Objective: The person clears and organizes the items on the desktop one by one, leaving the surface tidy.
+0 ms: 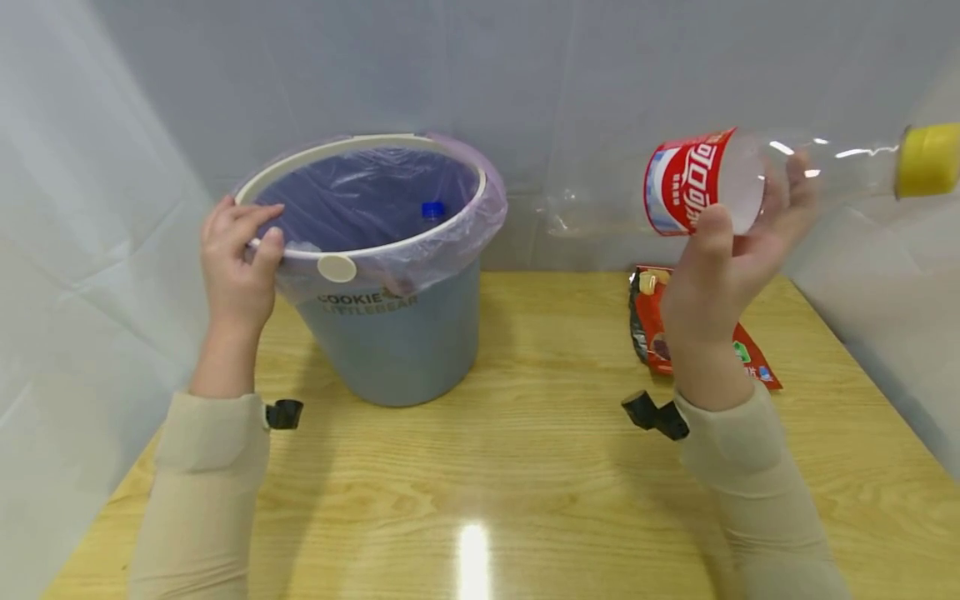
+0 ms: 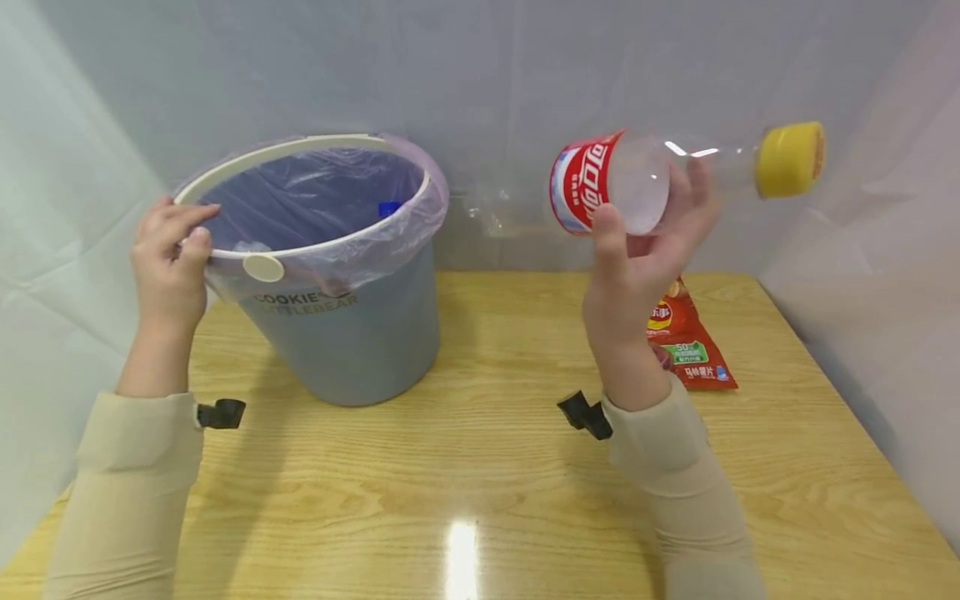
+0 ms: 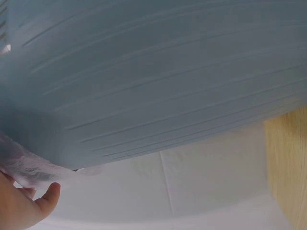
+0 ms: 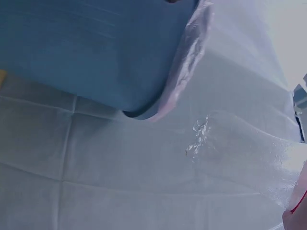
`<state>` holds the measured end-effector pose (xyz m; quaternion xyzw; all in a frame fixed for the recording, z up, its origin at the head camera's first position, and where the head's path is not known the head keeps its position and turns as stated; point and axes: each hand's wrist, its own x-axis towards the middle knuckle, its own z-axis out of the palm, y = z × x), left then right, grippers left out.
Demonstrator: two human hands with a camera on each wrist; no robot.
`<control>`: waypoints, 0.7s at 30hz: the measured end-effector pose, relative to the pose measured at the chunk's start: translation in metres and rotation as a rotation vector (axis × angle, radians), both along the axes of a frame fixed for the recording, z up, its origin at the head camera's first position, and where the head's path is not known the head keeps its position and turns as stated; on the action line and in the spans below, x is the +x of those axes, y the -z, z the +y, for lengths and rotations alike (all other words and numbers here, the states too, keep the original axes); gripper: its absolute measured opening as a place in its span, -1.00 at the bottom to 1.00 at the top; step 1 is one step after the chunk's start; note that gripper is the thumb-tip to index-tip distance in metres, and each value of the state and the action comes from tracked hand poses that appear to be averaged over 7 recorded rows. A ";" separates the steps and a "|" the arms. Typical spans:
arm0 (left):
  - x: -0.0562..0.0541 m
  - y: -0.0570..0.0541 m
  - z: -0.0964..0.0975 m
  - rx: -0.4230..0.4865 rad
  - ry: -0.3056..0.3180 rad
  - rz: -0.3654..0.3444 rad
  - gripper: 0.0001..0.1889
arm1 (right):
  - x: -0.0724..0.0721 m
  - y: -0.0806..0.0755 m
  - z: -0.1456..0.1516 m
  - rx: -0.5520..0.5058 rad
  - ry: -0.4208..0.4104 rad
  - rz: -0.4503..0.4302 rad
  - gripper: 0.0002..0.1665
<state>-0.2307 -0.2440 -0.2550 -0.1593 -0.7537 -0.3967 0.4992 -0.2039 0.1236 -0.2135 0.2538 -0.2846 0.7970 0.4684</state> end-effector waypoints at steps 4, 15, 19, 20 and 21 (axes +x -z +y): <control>0.000 0.000 0.000 -0.003 0.001 -0.001 -0.50 | 0.004 -0.011 -0.006 -0.049 -0.005 0.022 0.38; -0.001 0.002 0.000 -0.001 0.002 -0.007 -0.49 | 0.008 -0.030 -0.023 -0.063 -0.111 0.086 0.43; -0.001 0.001 -0.001 0.018 0.002 -0.006 -0.50 | 0.006 -0.035 -0.034 -0.011 -0.110 0.071 0.44; -0.001 0.001 -0.001 0.018 -0.002 -0.009 -0.51 | 0.005 -0.036 -0.036 0.010 -0.105 0.064 0.44; 0.000 0.001 -0.001 0.017 -0.005 -0.010 -0.52 | 0.004 -0.036 -0.039 0.027 -0.102 0.059 0.44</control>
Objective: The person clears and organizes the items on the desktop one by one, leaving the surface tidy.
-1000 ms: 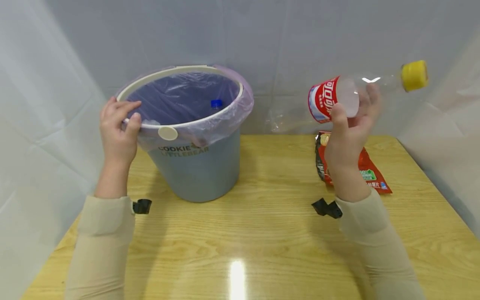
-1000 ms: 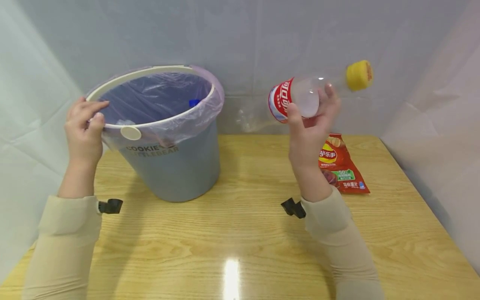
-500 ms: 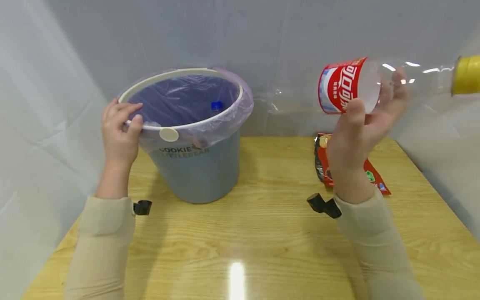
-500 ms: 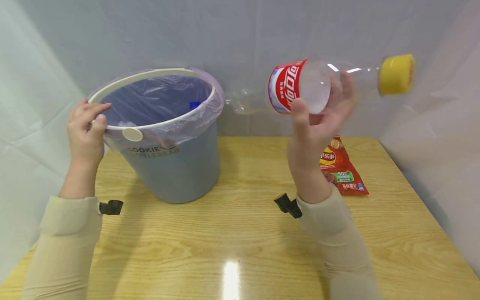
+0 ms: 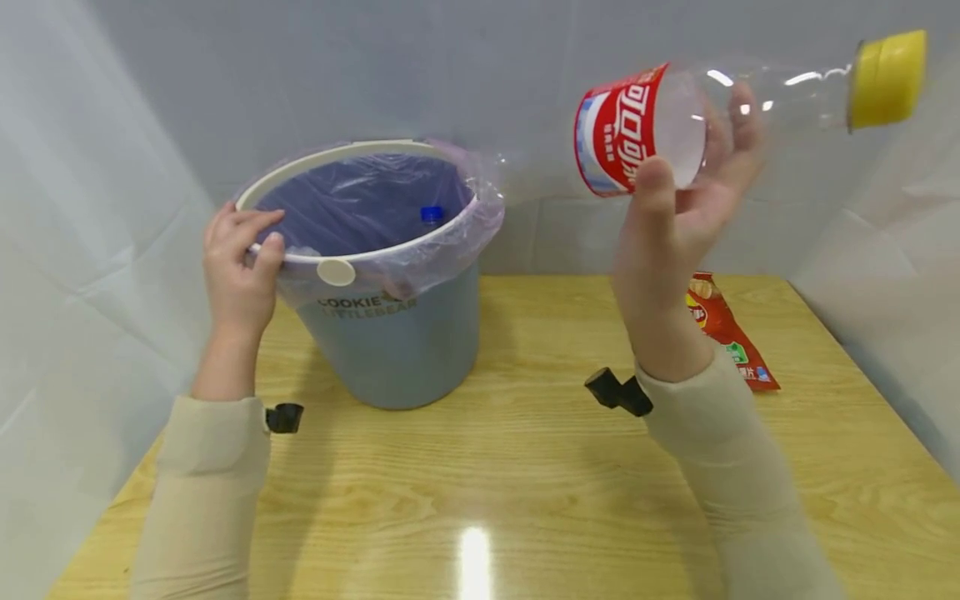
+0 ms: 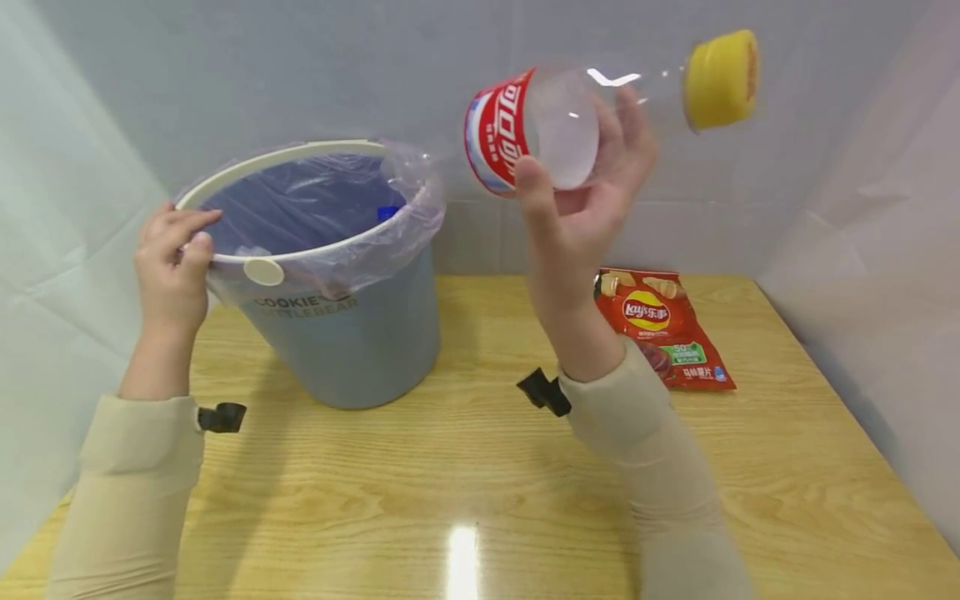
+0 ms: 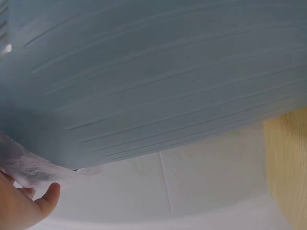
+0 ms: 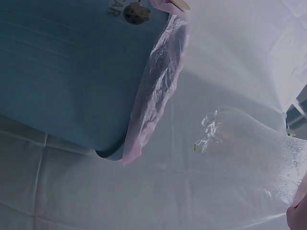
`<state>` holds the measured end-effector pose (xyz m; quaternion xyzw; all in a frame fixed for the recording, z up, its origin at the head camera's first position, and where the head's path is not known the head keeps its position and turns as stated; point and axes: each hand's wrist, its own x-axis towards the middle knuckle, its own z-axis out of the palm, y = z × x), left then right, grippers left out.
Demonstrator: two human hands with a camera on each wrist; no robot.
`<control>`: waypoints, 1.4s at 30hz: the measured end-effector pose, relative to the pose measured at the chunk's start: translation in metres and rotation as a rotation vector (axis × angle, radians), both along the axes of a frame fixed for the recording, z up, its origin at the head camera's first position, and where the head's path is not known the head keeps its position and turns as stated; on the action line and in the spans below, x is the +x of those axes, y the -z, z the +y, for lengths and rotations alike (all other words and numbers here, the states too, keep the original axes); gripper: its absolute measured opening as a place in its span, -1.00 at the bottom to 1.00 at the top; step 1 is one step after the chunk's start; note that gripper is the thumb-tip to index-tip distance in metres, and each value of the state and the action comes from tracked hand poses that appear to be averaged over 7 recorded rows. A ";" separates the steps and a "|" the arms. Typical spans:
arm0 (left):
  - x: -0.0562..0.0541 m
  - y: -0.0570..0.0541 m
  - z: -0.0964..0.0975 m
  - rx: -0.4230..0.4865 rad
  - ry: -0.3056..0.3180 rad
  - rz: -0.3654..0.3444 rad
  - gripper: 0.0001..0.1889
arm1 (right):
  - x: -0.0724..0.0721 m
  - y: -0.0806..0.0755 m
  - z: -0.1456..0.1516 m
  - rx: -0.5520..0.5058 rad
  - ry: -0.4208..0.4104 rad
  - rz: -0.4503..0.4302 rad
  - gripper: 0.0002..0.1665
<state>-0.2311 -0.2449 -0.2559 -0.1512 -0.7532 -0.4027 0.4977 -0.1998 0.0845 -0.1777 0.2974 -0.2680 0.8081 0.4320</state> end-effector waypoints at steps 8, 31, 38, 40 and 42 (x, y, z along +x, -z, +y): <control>0.003 -0.001 0.002 -0.005 -0.002 -0.011 -0.54 | -0.016 0.005 -0.022 0.128 -0.070 -0.027 0.35; -0.001 0.003 -0.002 0.000 0.007 -0.016 -0.40 | -0.045 0.038 -0.080 0.458 -0.057 -0.121 -0.23; -0.002 0.002 -0.001 -0.013 0.008 0.006 -0.41 | -0.045 0.042 -0.085 0.526 -0.030 -0.144 -0.25; -0.001 0.001 0.000 -0.011 0.010 0.002 -0.41 | -0.045 0.042 -0.086 0.546 -0.029 -0.149 -0.25; 0.006 -0.004 0.007 -0.007 0.016 0.000 -0.38 | -0.046 0.042 -0.087 0.564 -0.029 -0.149 -0.25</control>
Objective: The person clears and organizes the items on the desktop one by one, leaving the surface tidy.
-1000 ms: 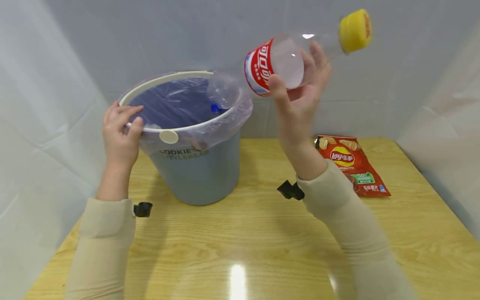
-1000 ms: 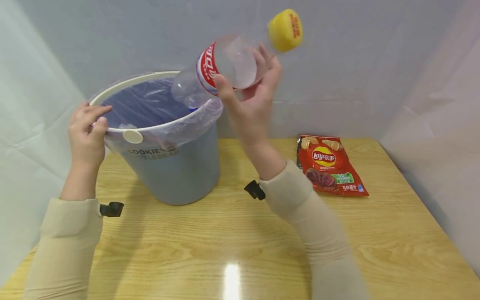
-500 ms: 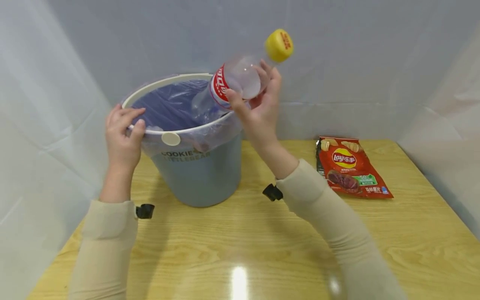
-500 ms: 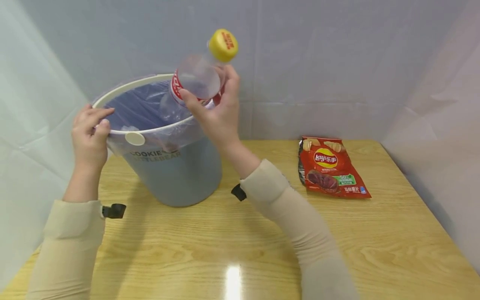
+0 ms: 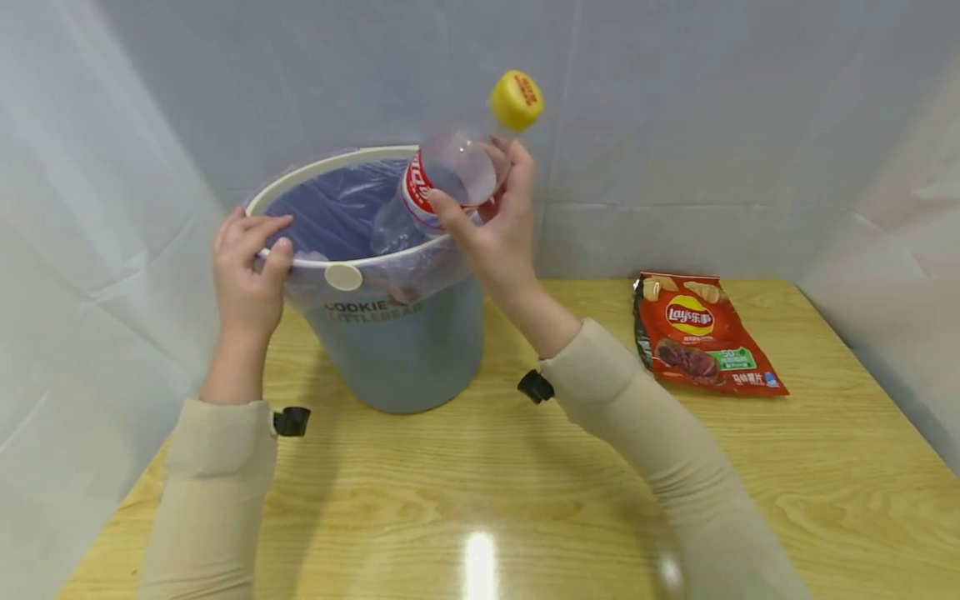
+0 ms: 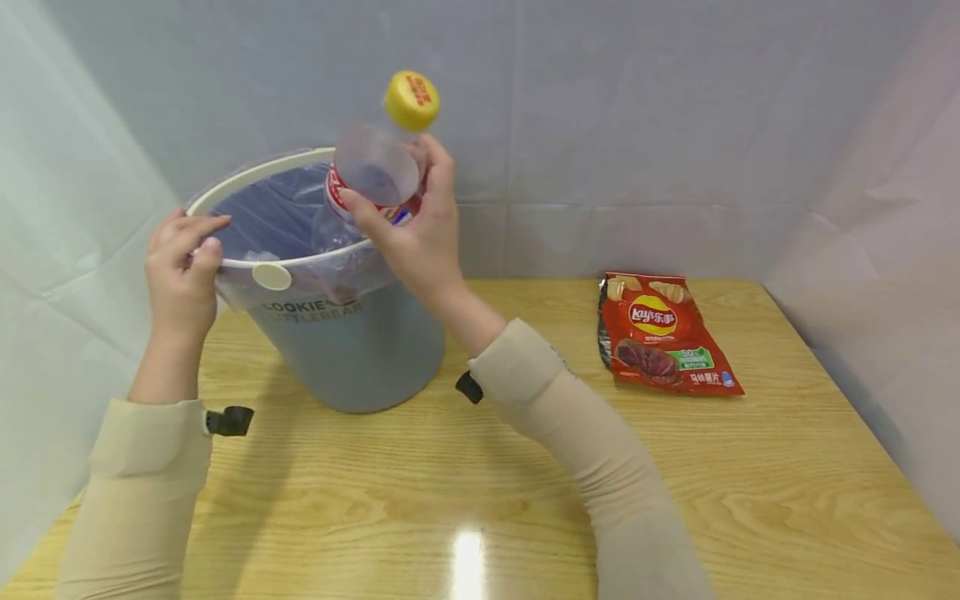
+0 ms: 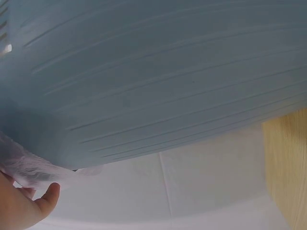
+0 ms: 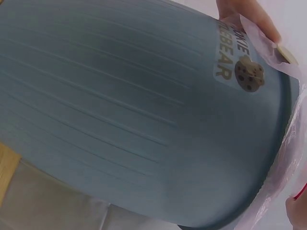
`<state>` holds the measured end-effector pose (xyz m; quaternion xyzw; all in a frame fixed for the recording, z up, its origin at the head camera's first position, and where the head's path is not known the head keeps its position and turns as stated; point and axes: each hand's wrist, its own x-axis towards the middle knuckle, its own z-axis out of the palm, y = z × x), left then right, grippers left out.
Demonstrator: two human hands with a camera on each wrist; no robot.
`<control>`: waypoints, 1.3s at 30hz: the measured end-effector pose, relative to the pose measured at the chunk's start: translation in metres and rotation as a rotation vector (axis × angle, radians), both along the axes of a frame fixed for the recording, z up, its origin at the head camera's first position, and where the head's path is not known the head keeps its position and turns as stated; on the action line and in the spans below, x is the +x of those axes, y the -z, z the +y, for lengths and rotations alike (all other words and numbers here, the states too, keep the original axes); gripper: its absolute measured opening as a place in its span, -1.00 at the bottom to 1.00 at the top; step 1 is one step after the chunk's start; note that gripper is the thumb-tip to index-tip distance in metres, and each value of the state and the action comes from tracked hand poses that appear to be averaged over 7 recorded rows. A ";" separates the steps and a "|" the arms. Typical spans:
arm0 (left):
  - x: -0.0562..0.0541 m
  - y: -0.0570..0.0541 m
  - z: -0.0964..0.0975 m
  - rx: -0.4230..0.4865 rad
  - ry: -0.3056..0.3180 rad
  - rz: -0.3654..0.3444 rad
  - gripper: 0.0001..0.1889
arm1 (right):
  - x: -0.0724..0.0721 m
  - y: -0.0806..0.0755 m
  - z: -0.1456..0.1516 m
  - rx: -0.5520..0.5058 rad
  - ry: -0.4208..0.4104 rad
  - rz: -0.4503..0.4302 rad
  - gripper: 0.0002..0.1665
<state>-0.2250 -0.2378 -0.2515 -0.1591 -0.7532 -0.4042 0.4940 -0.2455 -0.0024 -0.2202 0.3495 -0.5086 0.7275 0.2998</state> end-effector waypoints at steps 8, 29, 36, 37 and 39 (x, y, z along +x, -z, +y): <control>0.017 -0.014 0.018 0.004 0.013 -0.008 -0.39 | -0.001 -0.003 -0.002 0.118 -0.006 -0.109 -0.20; 0.001 -0.001 0.001 0.003 0.002 -0.004 -0.34 | -0.010 0.014 0.022 0.234 0.107 -0.180 -0.21; 0.004 -0.002 0.002 0.018 -0.003 -0.018 -0.41 | -0.016 0.025 0.036 0.223 0.146 -0.165 -0.21; 0.003 -0.002 0.001 0.027 -0.004 -0.020 -0.42 | -0.017 0.026 0.038 0.224 0.155 -0.161 -0.21; 0.000 0.000 -0.001 0.026 -0.007 -0.018 -0.42 | -0.018 0.030 0.043 0.226 0.170 -0.164 -0.22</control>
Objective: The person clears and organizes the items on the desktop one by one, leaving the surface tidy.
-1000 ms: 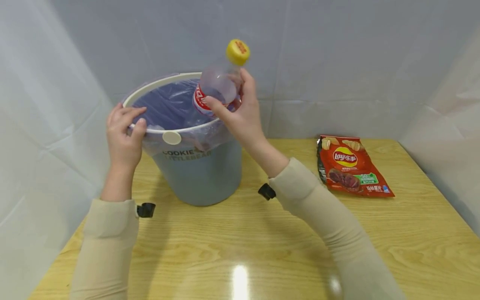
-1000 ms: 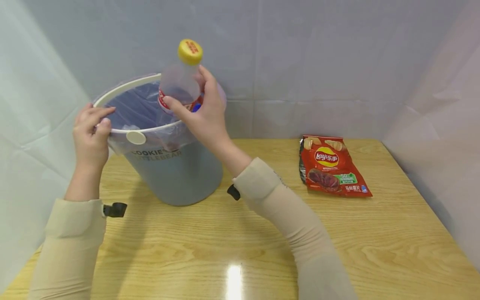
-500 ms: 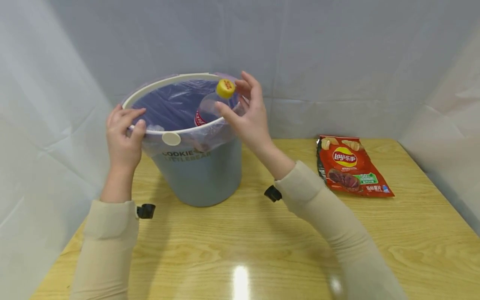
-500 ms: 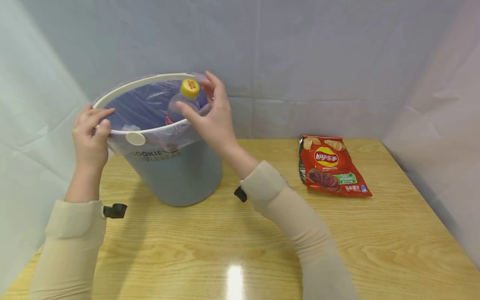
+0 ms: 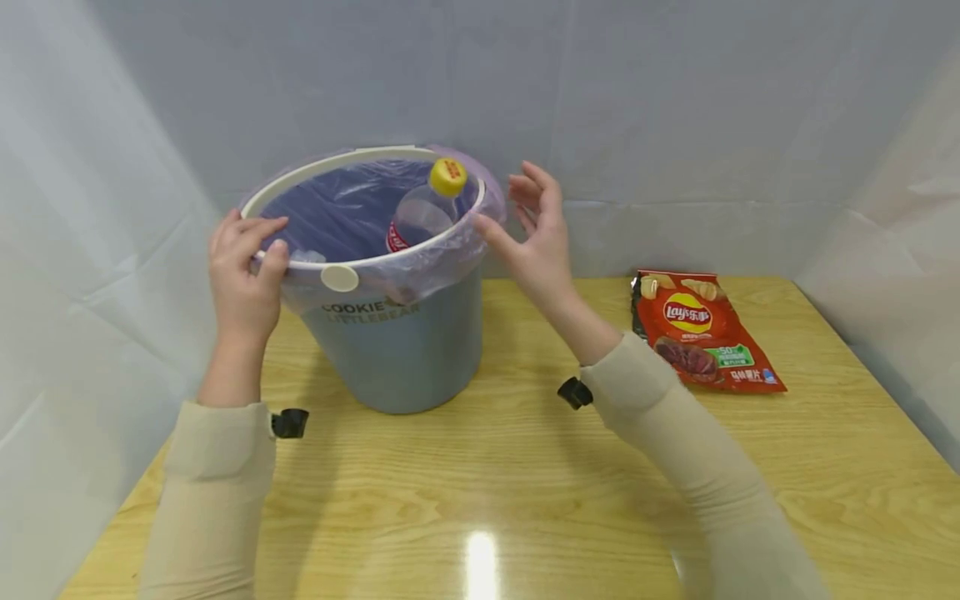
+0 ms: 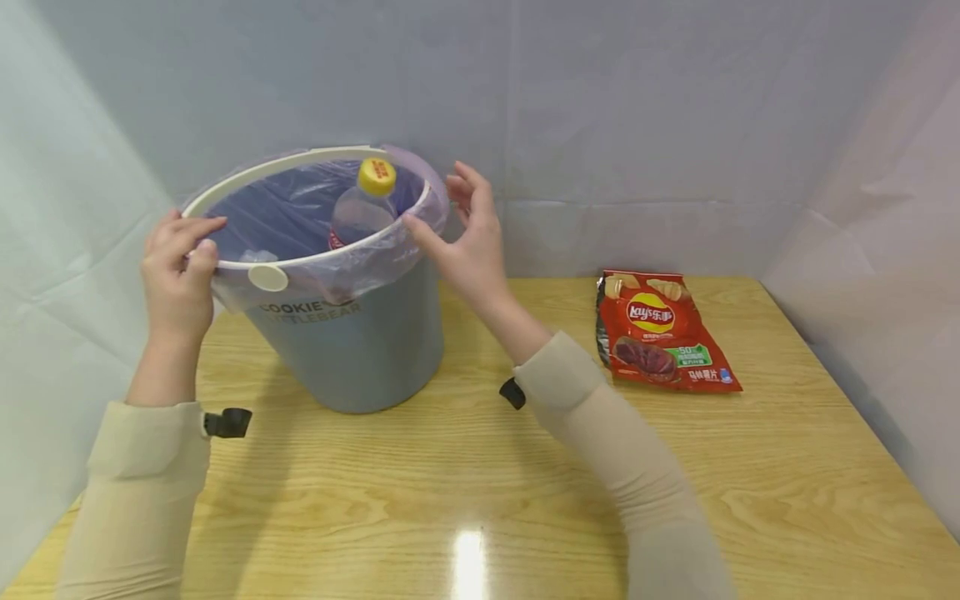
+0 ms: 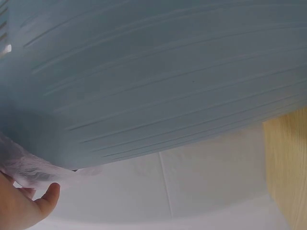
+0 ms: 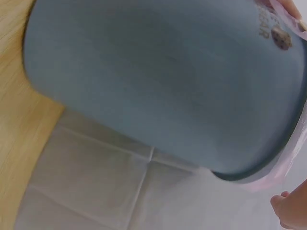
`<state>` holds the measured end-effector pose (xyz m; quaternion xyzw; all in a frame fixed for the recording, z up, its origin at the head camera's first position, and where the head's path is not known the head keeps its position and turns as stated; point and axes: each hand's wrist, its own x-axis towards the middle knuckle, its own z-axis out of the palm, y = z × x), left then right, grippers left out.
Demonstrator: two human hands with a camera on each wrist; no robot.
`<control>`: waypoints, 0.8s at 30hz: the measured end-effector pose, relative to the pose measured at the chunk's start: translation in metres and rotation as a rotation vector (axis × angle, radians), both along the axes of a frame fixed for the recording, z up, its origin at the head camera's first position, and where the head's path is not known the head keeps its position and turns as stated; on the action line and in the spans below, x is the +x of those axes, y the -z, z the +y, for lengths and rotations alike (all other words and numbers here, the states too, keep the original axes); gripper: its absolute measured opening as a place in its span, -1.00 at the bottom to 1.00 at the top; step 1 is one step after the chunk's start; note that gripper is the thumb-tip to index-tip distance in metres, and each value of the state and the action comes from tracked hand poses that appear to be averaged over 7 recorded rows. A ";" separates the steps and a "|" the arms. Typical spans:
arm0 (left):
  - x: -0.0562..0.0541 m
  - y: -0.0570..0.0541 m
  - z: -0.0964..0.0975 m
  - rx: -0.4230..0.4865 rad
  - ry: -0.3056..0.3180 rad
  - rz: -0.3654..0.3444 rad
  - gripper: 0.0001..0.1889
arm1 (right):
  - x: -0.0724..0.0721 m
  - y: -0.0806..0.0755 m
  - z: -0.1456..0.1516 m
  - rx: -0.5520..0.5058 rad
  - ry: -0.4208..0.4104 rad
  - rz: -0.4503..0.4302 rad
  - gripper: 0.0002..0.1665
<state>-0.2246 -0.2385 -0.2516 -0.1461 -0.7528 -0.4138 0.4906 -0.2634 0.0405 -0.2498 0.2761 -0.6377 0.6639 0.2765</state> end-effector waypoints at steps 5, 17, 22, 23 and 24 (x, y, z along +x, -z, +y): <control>-0.008 0.005 -0.007 -0.030 0.001 0.019 -0.44 | -0.002 0.008 0.014 0.025 0.028 -0.010 -0.23; 0.007 -0.008 0.009 -0.010 0.016 0.024 -0.38 | -0.006 0.026 0.043 0.068 0.089 -0.087 -0.25; 0.013 -0.011 0.013 -0.001 0.022 0.016 -0.37 | -0.005 0.033 0.058 0.090 0.108 -0.127 -0.25; 0.012 -0.011 0.013 0.000 0.023 0.017 -0.38 | -0.004 0.033 0.060 0.095 0.112 -0.134 -0.25; 0.012 -0.010 0.012 0.002 0.023 0.018 -0.38 | -0.001 0.032 0.062 0.102 0.117 -0.140 -0.25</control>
